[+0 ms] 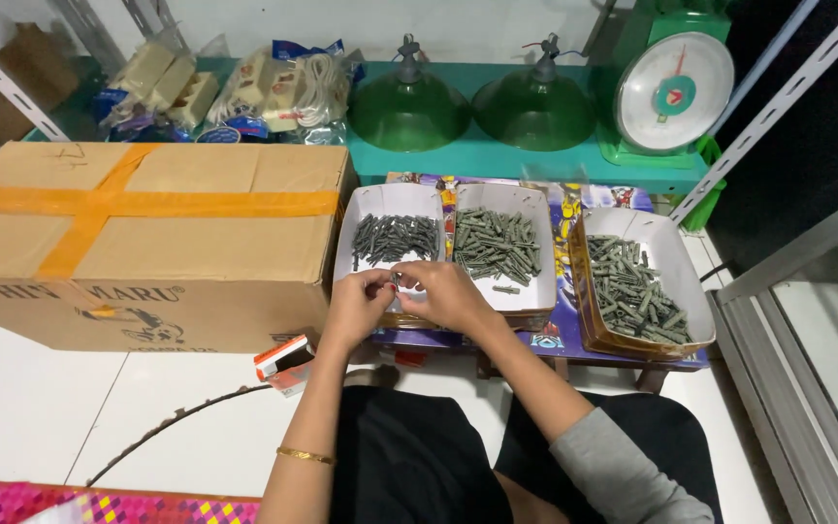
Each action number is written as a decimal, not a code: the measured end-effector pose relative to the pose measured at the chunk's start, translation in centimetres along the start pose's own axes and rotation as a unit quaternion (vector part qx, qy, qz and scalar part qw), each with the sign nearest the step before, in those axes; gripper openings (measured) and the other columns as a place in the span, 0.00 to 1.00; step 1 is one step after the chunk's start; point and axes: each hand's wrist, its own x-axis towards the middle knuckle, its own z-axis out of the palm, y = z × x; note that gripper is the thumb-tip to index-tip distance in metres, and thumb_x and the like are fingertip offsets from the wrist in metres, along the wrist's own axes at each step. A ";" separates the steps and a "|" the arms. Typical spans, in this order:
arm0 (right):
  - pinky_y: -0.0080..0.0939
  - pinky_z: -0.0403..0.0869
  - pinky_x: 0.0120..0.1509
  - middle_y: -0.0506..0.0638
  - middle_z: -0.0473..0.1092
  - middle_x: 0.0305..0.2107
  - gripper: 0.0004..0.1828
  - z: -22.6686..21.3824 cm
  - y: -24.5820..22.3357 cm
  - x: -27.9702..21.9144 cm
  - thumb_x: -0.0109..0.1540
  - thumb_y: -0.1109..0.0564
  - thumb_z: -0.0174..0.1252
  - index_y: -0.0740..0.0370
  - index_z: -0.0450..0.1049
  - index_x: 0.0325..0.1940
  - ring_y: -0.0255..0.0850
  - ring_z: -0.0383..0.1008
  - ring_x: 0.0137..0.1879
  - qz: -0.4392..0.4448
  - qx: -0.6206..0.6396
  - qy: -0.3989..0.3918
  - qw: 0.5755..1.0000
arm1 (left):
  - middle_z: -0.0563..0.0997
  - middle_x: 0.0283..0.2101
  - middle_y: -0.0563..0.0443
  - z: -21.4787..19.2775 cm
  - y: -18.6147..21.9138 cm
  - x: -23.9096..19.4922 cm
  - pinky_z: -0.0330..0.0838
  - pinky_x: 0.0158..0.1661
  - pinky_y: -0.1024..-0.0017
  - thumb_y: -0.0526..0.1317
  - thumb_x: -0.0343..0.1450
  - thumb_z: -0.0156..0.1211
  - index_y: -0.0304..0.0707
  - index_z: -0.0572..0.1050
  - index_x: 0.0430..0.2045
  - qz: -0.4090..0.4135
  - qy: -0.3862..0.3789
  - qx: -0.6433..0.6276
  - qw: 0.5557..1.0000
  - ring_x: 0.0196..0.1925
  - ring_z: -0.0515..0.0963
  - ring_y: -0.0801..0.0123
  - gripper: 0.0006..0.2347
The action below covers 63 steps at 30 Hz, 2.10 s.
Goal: Sorting various types of screws into separate trays and small bags by hand.
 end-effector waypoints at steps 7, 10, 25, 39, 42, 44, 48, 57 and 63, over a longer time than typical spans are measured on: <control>0.48 0.82 0.43 0.58 0.79 0.31 0.18 -0.6 -0.8 0.4 0.55 0.60 0.65 0.63 0.77 0.49 0.54 0.82 0.39 0.021 0.037 -0.007 0.999 | 0.86 0.29 0.45 0.2 0.6 -0.1 0.77 0.39 0.58 0.38 0.67 0.61 0.44 0.86 0.34 0.002 -0.003 0.024 1.000 0.36 0.85 0.49 0.08; 0.46 0.83 0.42 0.57 0.79 0.30 0.16 -0.5 -0.7 0.6 0.55 0.59 0.65 0.62 0.77 0.46 0.53 0.83 0.37 0.032 0.043 -0.011 0.998 | 0.85 0.27 0.46 0.4 0.9 0.0 0.76 0.38 0.59 0.38 0.67 0.60 0.45 0.86 0.33 -0.004 -0.009 0.019 1.000 0.35 0.84 0.51 0.08; 0.48 0.82 0.40 0.62 0.78 0.28 0.11 -1.2 -2.3 0.5 0.55 0.63 0.61 0.62 0.74 0.42 0.57 0.82 0.36 0.072 0.074 -0.016 0.995 | 0.84 0.28 0.40 -0.5 2.6 -0.5 0.78 0.38 0.58 0.35 0.65 0.61 0.38 0.85 0.35 0.031 -0.018 0.063 0.997 0.35 0.84 0.46 0.09; 0.48 0.83 0.47 0.63 0.79 0.33 0.15 -1.2 -1.7 1.5 0.59 0.69 0.58 0.63 0.74 0.50 0.58 0.82 0.42 0.102 0.065 -0.041 0.992 | 0.86 0.38 0.40 -0.5 1.5 0.0 0.80 0.39 0.59 0.33 0.70 0.60 0.38 0.84 0.42 0.020 0.009 0.007 1.000 0.40 0.85 0.47 0.09; 0.56 0.80 0.50 0.58 0.79 0.31 0.14 -1.5 -1.7 2.5 0.59 0.65 0.57 0.61 0.75 0.49 0.57 0.81 0.44 0.080 -0.054 -0.086 0.992 | 0.86 0.38 0.43 0.1 1.2 0.1 0.79 0.42 0.56 0.35 0.71 0.59 0.39 0.83 0.43 0.014 0.017 0.059 0.998 0.40 0.85 0.49 0.10; 0.54 0.77 0.53 0.54 0.80 0.31 0.13 0.3 1.4 3.3 0.58 0.63 0.59 0.60 0.75 0.47 0.54 0.81 0.44 0.091 -0.114 -0.099 0.984 | 0.86 0.37 0.42 0.6 1.0 0.4 0.80 0.42 0.57 0.34 0.71 0.59 0.38 0.83 0.43 0.016 0.022 0.094 0.995 0.40 0.86 0.50 0.10; 0.51 0.72 0.59 0.52 0.80 0.26 0.04 2.4 3.6 5.0 0.53 0.61 0.66 0.56 0.80 0.31 0.52 0.82 0.41 0.088 -0.285 -0.157 0.941 | 0.85 0.36 0.43 0.9 1.0 0.5 0.80 0.43 0.59 0.33 0.71 0.59 0.37 0.83 0.42 0.016 0.025 0.144 0.989 0.40 0.86 0.52 0.09; 0.50 0.68 0.56 0.52 0.79 0.24 0.06 4.2 5.7 6.3 0.53 0.66 0.62 0.57 0.80 0.26 0.50 0.83 0.37 0.069 -0.366 -0.106 0.922 | 0.84 0.36 0.42 0.5 2.0 -0.2 0.79 0.45 0.58 0.33 0.71 0.59 0.36 0.83 0.42 0.023 0.007 0.149 0.989 0.42 0.86 0.48 0.09; 0.53 0.75 0.56 0.59 0.77 0.35 0.07 1.0 3.0 6.0 0.57 0.68 0.60 0.64 0.82 0.36 0.59 0.79 0.46 0.079 -0.154 -0.038 0.984 | 0.84 0.36 0.42 0.5 1.6 0.4 0.79 0.46 0.56 0.34 0.71 0.59 0.40 0.83 0.42 0.027 -0.010 0.142 0.989 0.44 0.85 0.47 0.09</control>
